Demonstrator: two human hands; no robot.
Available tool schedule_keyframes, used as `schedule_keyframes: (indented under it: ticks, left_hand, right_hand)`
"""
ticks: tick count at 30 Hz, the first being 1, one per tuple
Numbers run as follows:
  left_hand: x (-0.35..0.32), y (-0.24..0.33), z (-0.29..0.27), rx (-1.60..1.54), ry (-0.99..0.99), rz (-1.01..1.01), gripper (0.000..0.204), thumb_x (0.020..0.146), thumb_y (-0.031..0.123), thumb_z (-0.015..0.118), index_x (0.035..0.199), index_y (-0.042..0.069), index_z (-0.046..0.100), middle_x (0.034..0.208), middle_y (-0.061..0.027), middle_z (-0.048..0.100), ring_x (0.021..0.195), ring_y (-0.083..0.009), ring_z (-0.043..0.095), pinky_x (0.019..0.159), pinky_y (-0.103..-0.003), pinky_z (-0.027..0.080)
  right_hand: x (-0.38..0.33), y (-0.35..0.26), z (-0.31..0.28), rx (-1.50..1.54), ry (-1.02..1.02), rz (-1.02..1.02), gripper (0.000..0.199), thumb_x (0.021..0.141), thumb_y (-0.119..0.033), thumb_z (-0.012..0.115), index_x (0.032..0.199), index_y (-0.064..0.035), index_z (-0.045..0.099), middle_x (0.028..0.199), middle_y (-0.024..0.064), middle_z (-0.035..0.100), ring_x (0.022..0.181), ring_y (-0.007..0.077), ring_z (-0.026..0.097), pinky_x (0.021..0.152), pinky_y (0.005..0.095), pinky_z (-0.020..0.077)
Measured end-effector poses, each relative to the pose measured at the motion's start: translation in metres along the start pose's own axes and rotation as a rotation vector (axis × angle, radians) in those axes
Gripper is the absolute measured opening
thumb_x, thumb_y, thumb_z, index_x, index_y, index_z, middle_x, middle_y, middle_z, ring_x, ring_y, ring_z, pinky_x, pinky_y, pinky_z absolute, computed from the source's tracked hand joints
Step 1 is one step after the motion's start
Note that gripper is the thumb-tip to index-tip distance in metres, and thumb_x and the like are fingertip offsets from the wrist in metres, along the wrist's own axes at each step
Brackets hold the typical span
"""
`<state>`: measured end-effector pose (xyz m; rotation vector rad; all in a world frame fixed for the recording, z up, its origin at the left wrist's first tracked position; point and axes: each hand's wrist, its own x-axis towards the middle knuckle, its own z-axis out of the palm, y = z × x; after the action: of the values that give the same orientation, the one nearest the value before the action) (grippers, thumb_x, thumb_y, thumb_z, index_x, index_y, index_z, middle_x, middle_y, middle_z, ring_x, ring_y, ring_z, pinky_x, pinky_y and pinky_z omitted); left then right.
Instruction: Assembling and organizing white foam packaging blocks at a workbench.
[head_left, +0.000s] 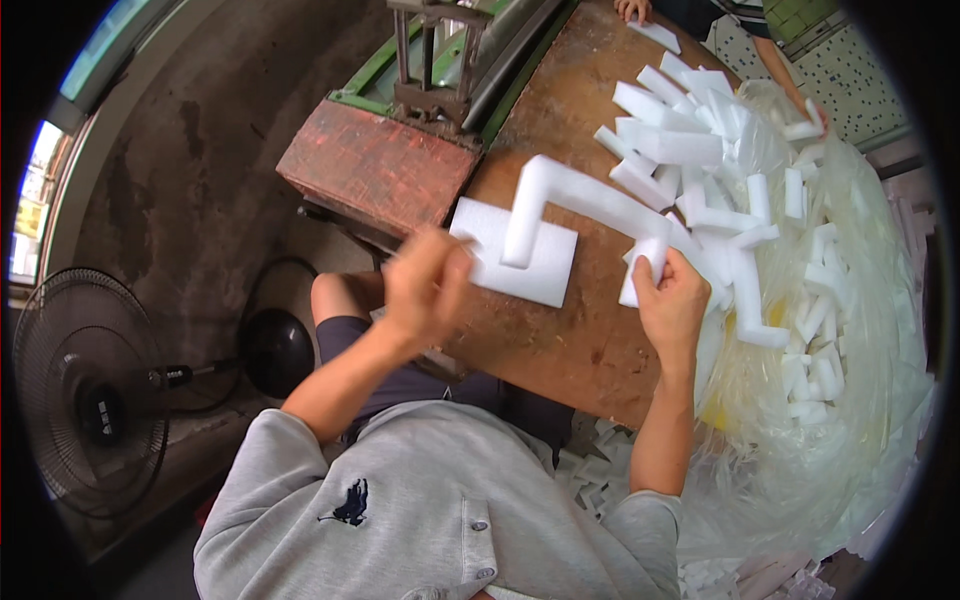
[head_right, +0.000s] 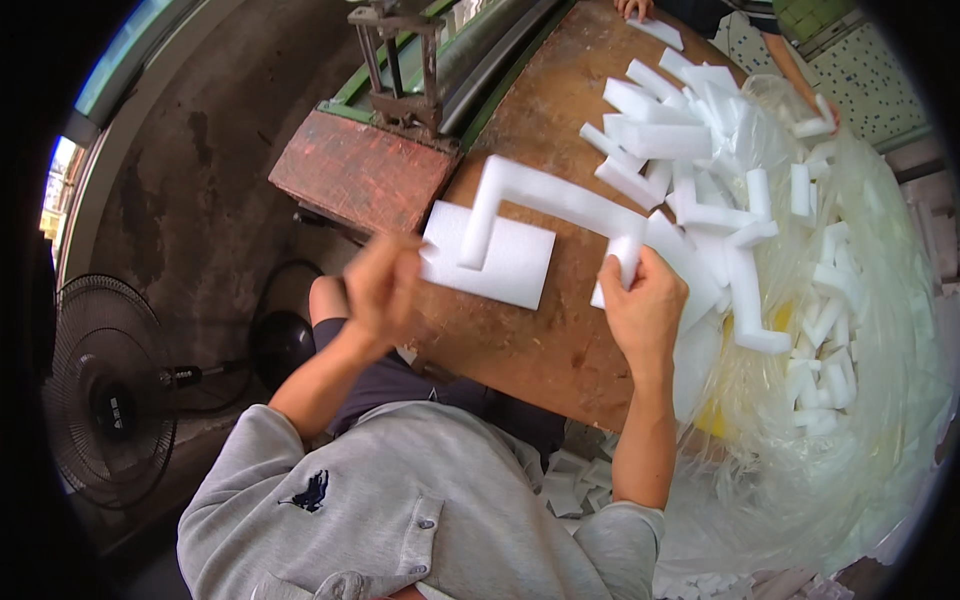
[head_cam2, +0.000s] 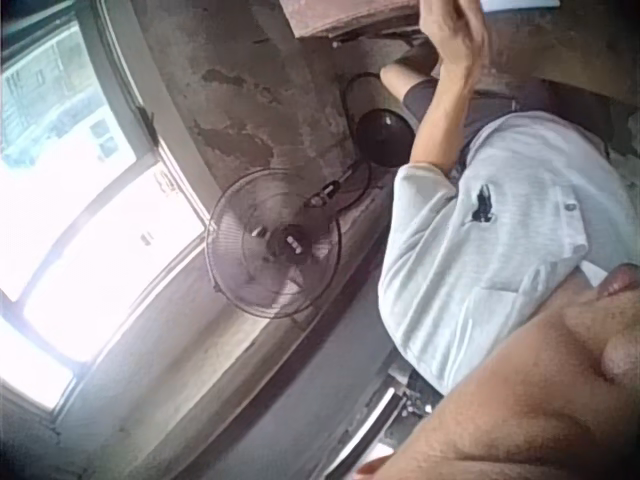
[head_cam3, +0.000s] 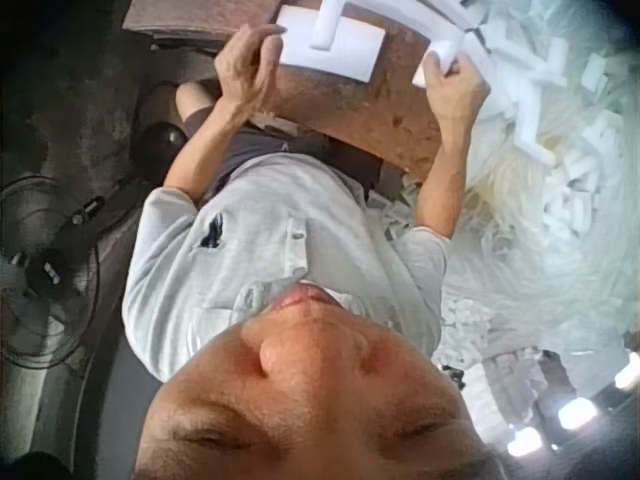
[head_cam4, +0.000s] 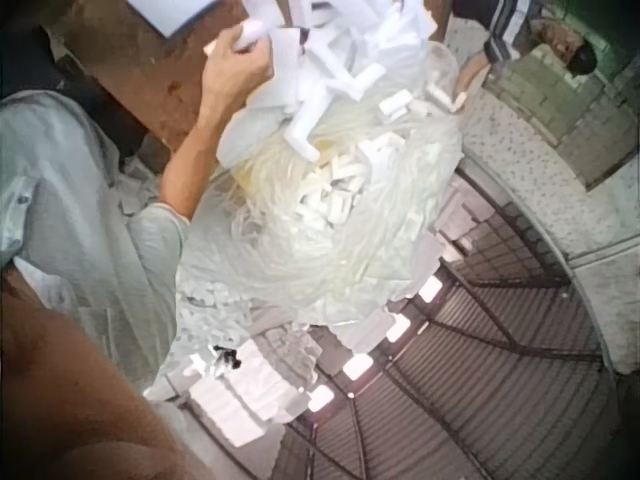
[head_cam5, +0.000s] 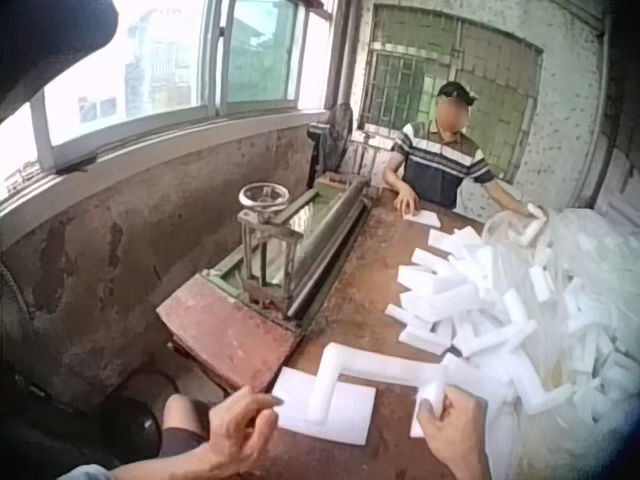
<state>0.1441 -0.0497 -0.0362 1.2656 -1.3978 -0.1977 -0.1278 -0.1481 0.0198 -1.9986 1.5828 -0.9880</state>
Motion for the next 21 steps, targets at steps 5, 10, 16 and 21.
schedule_keyframes:
  ticks: [5, 10, 16, 21]
  left_hand:
    - [0.066, 0.015, -0.032, 0.134, -0.177, -0.3, 0.037, 0.091, 0.027, 0.072, 0.106, -0.006, 0.067, 0.079, -0.0179, 0.065, 0.068, -0.0313, 0.063, 0.064, -0.038, 0.05]
    - [0.076, -0.029, -0.009, 0.262, -0.413, -0.203, 0.038, 0.088, 0.026, 0.074, 0.105, -0.008, 0.067, 0.083, -0.0205, 0.065, 0.074, -0.0333, 0.065, 0.07, -0.042, 0.052]
    - [0.064, -0.042, -0.004, 0.317, -0.431, -0.189, 0.032, 0.088, 0.023, 0.072, 0.094, -0.007, 0.064, 0.082, -0.0211, 0.063, 0.073, -0.0364, 0.064, 0.069, -0.045, 0.051]
    - [0.059, -0.046, -0.002, 0.338, -0.413, -0.175, 0.03, 0.088, 0.021, 0.07, 0.093, -0.008, 0.063, 0.082, -0.0215, 0.062, 0.073, -0.0376, 0.063, 0.069, -0.046, 0.051]
  right_hand:
    - [-0.006, -0.026, 0.038, -0.017, -0.131, -0.068, 0.024, 0.084, -0.013, 0.074, 0.077, 0.0041, 0.058, 0.066, 0.0163, 0.058, 0.058, 0.0315, 0.056, 0.058, 0.0426, 0.0455]
    - [-0.008, -0.016, 0.058, -0.053, -0.127, -0.094, 0.027, 0.084, -0.013, 0.073, 0.075, 0.0045, 0.056, 0.065, 0.0161, 0.059, 0.056, 0.0305, 0.056, 0.057, 0.0424, 0.0448]
    - [-0.014, -0.006, 0.065, -0.072, -0.167, -0.041, 0.029, 0.085, -0.014, 0.073, 0.073, 0.0051, 0.055, 0.063, 0.0156, 0.058, 0.054, 0.0289, 0.054, 0.055, 0.0409, 0.0439]
    - [-0.013, -0.004, 0.069, -0.073, -0.191, -0.059, 0.027, 0.085, -0.014, 0.072, 0.074, 0.0054, 0.056, 0.063, 0.0158, 0.058, 0.054, 0.0285, 0.053, 0.056, 0.0407, 0.0441]
